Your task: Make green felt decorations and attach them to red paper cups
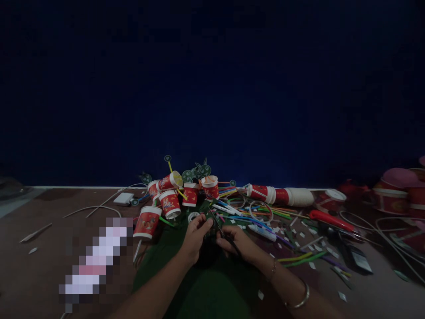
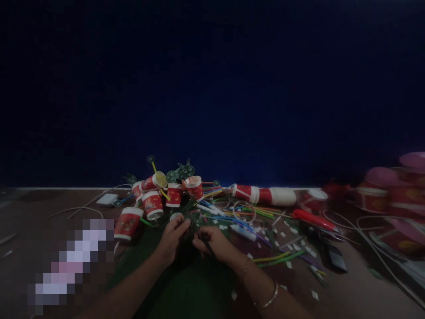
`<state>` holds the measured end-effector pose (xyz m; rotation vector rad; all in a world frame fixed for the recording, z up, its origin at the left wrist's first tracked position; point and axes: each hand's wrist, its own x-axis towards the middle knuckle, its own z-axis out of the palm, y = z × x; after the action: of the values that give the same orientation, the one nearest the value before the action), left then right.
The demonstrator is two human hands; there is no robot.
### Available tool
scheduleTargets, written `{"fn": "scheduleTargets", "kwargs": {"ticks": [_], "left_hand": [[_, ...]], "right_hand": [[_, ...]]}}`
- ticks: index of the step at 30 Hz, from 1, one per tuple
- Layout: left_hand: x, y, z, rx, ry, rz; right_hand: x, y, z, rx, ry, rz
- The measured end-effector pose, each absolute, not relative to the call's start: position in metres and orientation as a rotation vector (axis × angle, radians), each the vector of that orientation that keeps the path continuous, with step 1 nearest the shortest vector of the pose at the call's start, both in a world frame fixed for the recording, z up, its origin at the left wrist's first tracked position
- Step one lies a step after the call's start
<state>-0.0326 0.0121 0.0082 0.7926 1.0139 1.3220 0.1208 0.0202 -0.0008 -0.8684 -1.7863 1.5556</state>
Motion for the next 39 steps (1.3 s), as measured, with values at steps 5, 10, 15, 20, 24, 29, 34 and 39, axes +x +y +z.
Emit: {"fn": "scheduleTargets", "kwargs": {"ticks": [5, 10, 15, 20, 24, 29, 34, 39], "left_hand": [[-0.035, 0.013, 0.008, 0.835, 1.04, 1.313], [-0.034, 0.014, 0.008, 0.869, 1.053, 1.328], [-0.029, 0.012, 0.008, 0.853, 1.071, 1.289], [-0.025, 0.006, 0.005, 0.9, 1.172, 1.267], [-0.026, 0.007, 0.001, 0.85, 1.185, 1.373], [-0.027, 0.011, 0.004, 0.804, 1.269, 1.354], [-0.027, 0.01, 0.006, 0.787, 1.297, 1.366], [-0.028, 0.014, 0.001, 0.787, 1.3, 1.357]], "right_hand": [[0.121, 0.021, -0.002, -0.89, -1.788, 1.541], [0.12, 0.022, -0.002, -0.962, -1.783, 1.528], [0.115, 0.018, 0.0, -1.068, -1.775, 1.43], [0.126, 0.021, 0.006, -1.136, -1.863, 1.41], [0.154, 0.042, 0.016, -0.908, -1.833, 1.863], [0.159, 0.079, 0.022, -1.323, -1.93, 0.893], [0.143, 0.085, 0.009, -1.485, -2.277, 0.309], [0.151, 0.091, 0.005, -1.232, -2.401, 0.393]]}}
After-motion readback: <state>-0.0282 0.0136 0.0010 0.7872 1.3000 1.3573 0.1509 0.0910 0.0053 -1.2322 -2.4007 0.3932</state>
